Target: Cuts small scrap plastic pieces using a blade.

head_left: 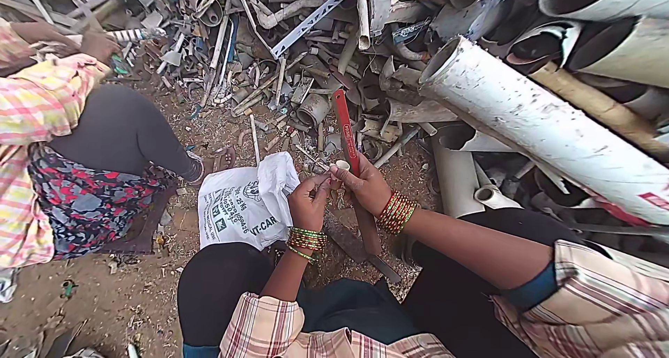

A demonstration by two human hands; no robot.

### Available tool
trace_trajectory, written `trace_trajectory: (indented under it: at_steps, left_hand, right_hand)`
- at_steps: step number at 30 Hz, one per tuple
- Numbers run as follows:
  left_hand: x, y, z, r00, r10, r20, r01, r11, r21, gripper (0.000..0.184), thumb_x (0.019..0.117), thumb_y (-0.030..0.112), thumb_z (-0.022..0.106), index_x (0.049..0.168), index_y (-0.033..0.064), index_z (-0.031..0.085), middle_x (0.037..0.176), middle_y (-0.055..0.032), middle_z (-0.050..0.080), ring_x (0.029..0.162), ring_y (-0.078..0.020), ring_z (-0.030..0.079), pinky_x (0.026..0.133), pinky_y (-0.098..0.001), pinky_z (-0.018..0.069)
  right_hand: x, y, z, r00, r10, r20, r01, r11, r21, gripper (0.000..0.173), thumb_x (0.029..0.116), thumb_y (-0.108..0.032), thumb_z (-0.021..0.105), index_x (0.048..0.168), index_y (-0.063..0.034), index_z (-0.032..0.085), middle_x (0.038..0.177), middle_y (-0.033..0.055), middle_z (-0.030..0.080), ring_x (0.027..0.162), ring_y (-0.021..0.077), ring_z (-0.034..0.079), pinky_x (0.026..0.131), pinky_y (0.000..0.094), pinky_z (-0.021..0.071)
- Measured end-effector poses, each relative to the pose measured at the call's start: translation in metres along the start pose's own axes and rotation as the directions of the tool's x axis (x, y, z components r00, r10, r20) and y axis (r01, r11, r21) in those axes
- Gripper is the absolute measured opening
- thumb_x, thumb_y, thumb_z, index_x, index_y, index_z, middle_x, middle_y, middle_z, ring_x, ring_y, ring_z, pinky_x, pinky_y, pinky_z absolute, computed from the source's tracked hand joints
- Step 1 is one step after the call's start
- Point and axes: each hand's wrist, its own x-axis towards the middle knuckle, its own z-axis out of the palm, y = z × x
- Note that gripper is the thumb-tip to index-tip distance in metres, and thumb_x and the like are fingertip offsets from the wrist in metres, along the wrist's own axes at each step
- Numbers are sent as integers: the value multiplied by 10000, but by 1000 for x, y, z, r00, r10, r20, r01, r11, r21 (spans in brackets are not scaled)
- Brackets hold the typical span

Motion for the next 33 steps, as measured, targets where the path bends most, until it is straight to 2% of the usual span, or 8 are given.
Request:
trace_trajectory:
  at_steps: [4,8,11,15,28,33]
  left_hand:
    - [0,0,0,1000,-8,13,8,1000,5,113,936,51,701,1013,-17,748,786,-15,676,541,57,463,530,-128,408]
    - [0,1,2,999,-52,-9,52,999,-1,85,926,34,701,985,-21,729,692,12,605,501,47,435,489,-132,384]
    - [1,2,0,997,-78,7,78,997,-12,85,946,50,695,992,-11,733,683,17,612,496,45,437,488,-139,383]
    - [1,1,1,999,-34,9,34,997,-74,113,957,14,662,1021,-40,737,768,-20,679,534,58,490,538,-121,438]
    - [2,3,1,994,-101,47,105,992,-73,91,929,19,705,993,-39,733,674,17,617,503,53,464,517,-122,424]
    - [3,2,3,991,-121,52,125,989,-75,86,946,17,677,1002,-39,711,688,11,611,505,42,473,522,-128,431]
  right_hand:
    - [-1,2,1,999,-36,-12,35,998,-45,368,1047,-217,606,1335,-22,486,787,39,589,566,52,563,562,216,510]
    - [-2,6,3,997,-79,-3,78,990,-120,374,1050,-239,601,1326,-14,486,785,48,577,583,73,555,589,250,508]
    - [-1,6,4,997,-76,-5,75,993,-95,371,1055,-241,592,1331,-19,485,807,61,598,593,82,575,593,252,520]
    - [0,1,2,997,-76,-11,76,996,-55,392,1057,-225,585,1373,-26,465,825,59,608,602,70,585,593,234,525]
    - [0,6,1,994,-108,-26,102,982,-160,338,1050,-235,599,1288,-14,502,821,62,591,612,89,571,605,266,512]
    - [-1,4,2,998,-67,-10,64,984,-168,366,1055,-261,592,1314,-23,488,810,72,596,615,112,580,613,291,517]
